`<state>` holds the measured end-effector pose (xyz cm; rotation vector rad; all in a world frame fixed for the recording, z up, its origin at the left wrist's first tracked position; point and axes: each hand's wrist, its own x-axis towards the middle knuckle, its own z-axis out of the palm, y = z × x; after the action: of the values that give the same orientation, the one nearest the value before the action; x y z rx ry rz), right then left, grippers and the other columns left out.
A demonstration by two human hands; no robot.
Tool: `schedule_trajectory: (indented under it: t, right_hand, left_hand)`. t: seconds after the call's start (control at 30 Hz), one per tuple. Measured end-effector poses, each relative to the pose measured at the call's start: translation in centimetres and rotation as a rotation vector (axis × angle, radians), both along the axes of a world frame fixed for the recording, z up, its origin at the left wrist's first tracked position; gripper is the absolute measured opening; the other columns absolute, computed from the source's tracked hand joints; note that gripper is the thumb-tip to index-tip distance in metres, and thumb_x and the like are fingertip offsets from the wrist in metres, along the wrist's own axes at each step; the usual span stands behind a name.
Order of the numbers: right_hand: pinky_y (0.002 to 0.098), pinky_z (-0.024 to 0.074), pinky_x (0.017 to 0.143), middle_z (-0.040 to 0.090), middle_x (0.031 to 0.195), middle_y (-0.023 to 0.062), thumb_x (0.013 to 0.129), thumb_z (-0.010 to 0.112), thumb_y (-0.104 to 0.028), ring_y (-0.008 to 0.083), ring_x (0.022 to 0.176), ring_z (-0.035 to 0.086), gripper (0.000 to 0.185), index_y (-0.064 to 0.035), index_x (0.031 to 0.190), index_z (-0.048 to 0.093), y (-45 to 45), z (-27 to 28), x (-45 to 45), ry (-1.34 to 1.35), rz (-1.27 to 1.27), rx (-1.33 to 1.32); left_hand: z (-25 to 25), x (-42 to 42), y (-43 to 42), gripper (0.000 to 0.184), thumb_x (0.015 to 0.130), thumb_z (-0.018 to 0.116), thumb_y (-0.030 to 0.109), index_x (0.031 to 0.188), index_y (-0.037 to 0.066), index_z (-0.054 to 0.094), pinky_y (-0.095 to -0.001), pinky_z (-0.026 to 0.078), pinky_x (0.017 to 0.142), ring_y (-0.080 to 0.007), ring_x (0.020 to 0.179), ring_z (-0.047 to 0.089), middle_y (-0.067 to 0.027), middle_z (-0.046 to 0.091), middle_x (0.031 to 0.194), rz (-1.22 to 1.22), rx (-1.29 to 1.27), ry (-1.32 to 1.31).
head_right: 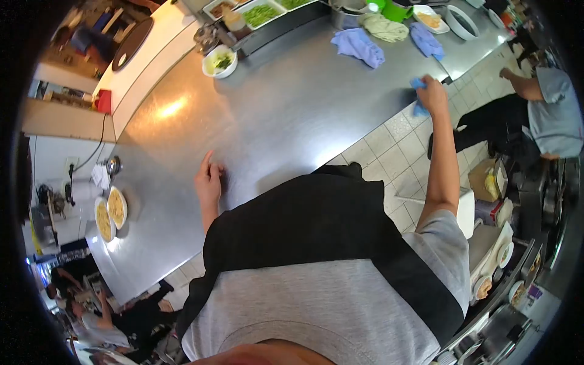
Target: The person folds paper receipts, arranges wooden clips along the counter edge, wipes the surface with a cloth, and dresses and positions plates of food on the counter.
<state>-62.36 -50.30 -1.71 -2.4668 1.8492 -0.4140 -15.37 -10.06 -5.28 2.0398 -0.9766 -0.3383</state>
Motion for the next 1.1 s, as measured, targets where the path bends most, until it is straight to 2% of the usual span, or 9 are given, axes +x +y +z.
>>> schedule_trajectory:
  t: [0.17, 0.23, 0.3, 0.37, 0.53, 0.63, 0.73, 0.93, 1.1]
  right_hand:
    - [0.0388, 0.0497, 0.08, 0.065, 0.101, 0.017, 0.074, 0.067, -0.019, 0.0309, 0.091, 0.063, 0.03, -0.0076, 0.102, 0.067, -3.0, 2.4, 8.9, -0.303, 0.213, -0.099]
    - [0.0394, 0.0492, 0.082, 0.062, 0.109, 0.0193, 0.074, 0.068, -0.021, 0.0329, 0.098, 0.06, 0.034, -0.0114, 0.106, 0.066, -5.5, -0.4, 12.6, -0.298, 0.27, -0.013]
    - [0.0415, 0.0487, 0.083, 0.059, 0.112, 0.021, 0.074, 0.067, -0.018, 0.0356, 0.103, 0.057, 0.033, -0.0155, 0.107, 0.064, -6.2, -4.6, 15.5, -0.067, 0.379, -0.264]
    - [0.0429, 0.0487, 0.082, 0.059, 0.109, 0.0201, 0.074, 0.064, -0.013, 0.0367, 0.101, 0.057, 0.031, -0.0176, 0.105, 0.063, -5.2, -4.5, 18.3, -0.077, 0.343, -0.187]
    - [0.0406, 0.0492, 0.08, 0.06, 0.1, 0.0148, 0.075, 0.061, -0.012, 0.0349, 0.095, 0.057, 0.024, -0.0153, 0.098, 0.064, -2.9, -1.1, 22.5, -0.291, 0.793, -0.039]
    - [0.0406, 0.0491, 0.081, 0.06, 0.101, 0.0124, 0.078, 0.058, -0.014, 0.0323, 0.098, 0.058, 0.018, -0.0146, 0.095, 0.064, -5.5, 1.3, 26.0, -0.289, 0.973, -0.237]
    - [0.0425, 0.0487, 0.082, 0.06, 0.107, 0.0111, 0.081, 0.054, -0.014, 0.0309, 0.099, 0.057, 0.018, -0.0146, 0.098, 0.063, -9.5, -1.6, 29.3, -0.159, 0.956, -0.361]
    - [0.0479, 0.0469, 0.086, 0.056, 0.122, 0.0149, 0.083, 0.052, -0.013, 0.0361, 0.104, 0.056, 0.028, -0.0165, 0.11, 0.059, -11.3, -3.3, 26.0, -0.013, 0.762, 0.017]
    - [0.0462, 0.0468, 0.087, 0.054, 0.123, 0.0161, 0.084, 0.05, -0.016, 0.0382, 0.106, 0.055, 0.026, -0.0167, 0.108, 0.059, -11.0, -4.4, 13.3, -0.125, 0.804, -0.125]
  left_hand:
    - [0.2, -1.2, -3.2, 0.034, 0.089, 0.05, 0.007, 0.123, 0.007, 0.058, -0.028, 0.049, 0.066, -0.0135, 0.066, 0.061, -0.0081, 0.065, 0.073, -0.024, -0.008, 0.039]
    - [0.1, -2.3, -5.1, 0.034, 0.089, 0.051, 0.007, 0.122, 0.007, 0.059, -0.028, 0.049, 0.066, -0.0138, 0.066, 0.061, -0.008, 0.065, 0.073, -0.062, -0.017, 0.021]
    - [0.4, -3.8, -7.1, 0.034, 0.089, 0.051, 0.007, 0.122, 0.007, 0.059, -0.028, 0.049, 0.066, -0.0138, 0.066, 0.061, -0.0078, 0.065, 0.073, -0.094, -0.026, 0.004]
    - [0.2, -5.2, -8.7, 0.035, 0.089, 0.051, 0.006, 0.122, 0.007, 0.059, -0.0276, 0.049, 0.067, -0.0135, 0.066, 0.061, -0.0071, 0.065, 0.073, -0.097, -0.048, 0.018]
    - [1.7, -9.6, -12.6, 0.034, 0.089, 0.051, 0.004, 0.122, 0.007, 0.059, -0.0262, 0.049, 0.067, -0.012, 0.067, 0.061, -0.0059, 0.065, 0.073, -0.021, -0.069, 0.124]
    - [2.3, -11.7, -14.4, 0.034, 0.089, 0.051, 0.003, 0.122, 0.006, 0.059, -0.0253, 0.049, 0.067, -0.011, 0.067, 0.06, -0.0057, 0.065, 0.074, 0.024, -0.086, 0.137]
    - [2.3, -13.3, -16.0, 0.034, 0.09, 0.05, 0.003, 0.122, 0.005, 0.059, -0.0245, 0.049, 0.066, -0.0101, 0.067, 0.06, -0.0055, 0.065, 0.074, 0.084, -0.086, 0.131]
    - [1.6, -16.9, -19.2, 0.034, 0.09, 0.051, 0.003, 0.123, 0.005, 0.058, -0.0232, 0.048, 0.067, -0.0085, 0.068, 0.058, -0.0042, 0.065, 0.075, 0.134, -0.056, 0.271]
    - [0.4, -18.5, -24.1, 0.035, 0.089, 0.052, 0.005, 0.124, 0.007, 0.058, -0.0243, 0.048, 0.068, -0.0096, 0.069, 0.059, -0.0041, 0.065, 0.076, -0.029, 0.004, 0.274]
